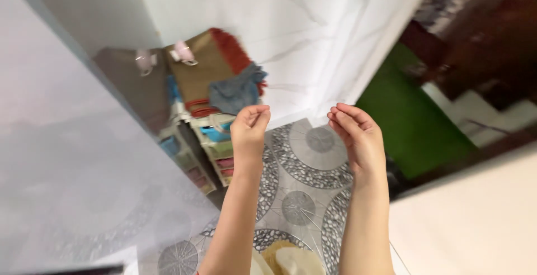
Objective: Organizing various cups and small plates by moving them from a cabinet to an adjacent surface.
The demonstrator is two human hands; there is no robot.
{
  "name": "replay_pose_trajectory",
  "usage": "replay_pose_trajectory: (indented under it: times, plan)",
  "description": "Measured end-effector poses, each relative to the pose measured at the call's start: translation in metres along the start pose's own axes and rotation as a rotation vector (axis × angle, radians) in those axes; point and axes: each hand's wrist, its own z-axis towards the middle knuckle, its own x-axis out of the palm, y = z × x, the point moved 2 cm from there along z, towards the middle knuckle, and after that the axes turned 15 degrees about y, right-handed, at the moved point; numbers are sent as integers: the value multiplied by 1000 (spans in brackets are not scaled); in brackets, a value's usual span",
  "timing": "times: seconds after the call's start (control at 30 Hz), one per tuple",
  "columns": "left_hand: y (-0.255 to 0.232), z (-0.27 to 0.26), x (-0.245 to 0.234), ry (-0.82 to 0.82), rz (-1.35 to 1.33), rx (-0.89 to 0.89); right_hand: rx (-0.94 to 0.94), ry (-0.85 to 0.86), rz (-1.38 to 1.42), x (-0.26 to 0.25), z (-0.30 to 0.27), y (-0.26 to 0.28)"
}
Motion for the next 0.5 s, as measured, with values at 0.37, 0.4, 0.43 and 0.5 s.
replay_pose_trajectory:
  times: [0.37,0.4,0.43,0.5]
  plan:
    - [-7,-105,206,494,-183,-220,-176,-413,-162,-117,-205,116]
    - [-4,-118,223,550,-216,-227,-182,-443,-189,-128,-225,125]
    - [-2,-131,241,588,-230,-245,-194,-485,-200,-140,-244,136]
    - [3,-162,273,706,-292,-280,-239,-544,-222,-161,-287,155]
